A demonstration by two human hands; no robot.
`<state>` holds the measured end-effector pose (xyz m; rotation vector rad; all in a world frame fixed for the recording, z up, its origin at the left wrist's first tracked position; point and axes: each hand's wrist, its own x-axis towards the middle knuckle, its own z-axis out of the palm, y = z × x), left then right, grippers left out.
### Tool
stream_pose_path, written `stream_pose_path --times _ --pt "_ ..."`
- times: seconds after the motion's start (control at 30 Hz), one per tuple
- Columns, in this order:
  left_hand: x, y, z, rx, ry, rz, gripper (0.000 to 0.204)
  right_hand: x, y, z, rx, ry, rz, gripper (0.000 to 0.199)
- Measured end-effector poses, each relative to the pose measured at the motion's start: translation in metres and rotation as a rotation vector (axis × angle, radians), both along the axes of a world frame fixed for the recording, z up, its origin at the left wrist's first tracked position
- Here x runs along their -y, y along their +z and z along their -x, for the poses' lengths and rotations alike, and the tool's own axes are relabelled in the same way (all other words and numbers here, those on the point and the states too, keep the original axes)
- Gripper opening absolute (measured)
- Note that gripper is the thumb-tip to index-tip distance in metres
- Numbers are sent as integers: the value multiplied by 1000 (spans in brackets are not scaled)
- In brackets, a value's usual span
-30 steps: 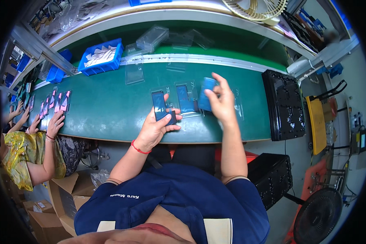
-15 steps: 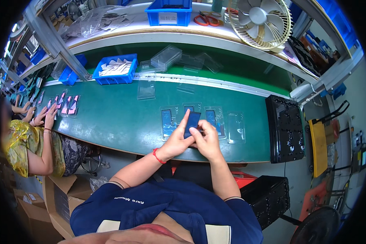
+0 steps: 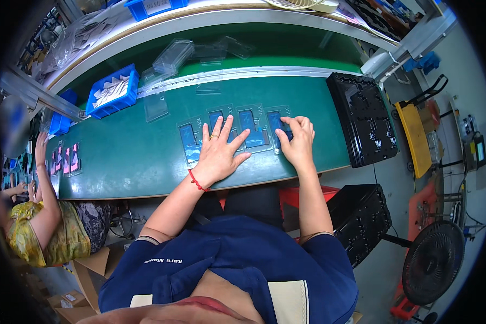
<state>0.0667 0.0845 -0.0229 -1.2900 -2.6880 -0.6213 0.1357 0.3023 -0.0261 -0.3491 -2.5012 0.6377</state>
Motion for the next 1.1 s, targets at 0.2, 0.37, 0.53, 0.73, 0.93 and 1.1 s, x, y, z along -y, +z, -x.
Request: stream_pose_path --times 0.2,0.37,0.53,0.73,0.93,1.1 --pt "51 14 11 18 -47 22 60 55 4 11 -45 75 -103 36" --pt "96 17 30 61 -97 -27 60 89 6 20 -40 90 -169 40" --pt "165 48 116 -227 109 -387 37 92 7 20 2 63 -192 39" --pt "242 62 252 9 558 -37 35 95 7 25 15 90 -150 37" --pt "243 58 294 180 632 173 27 95 10 26 37 87 -124 38" --pt "256 47 285 -106 672 -54 19 93 10 24 53 92 -111 38"
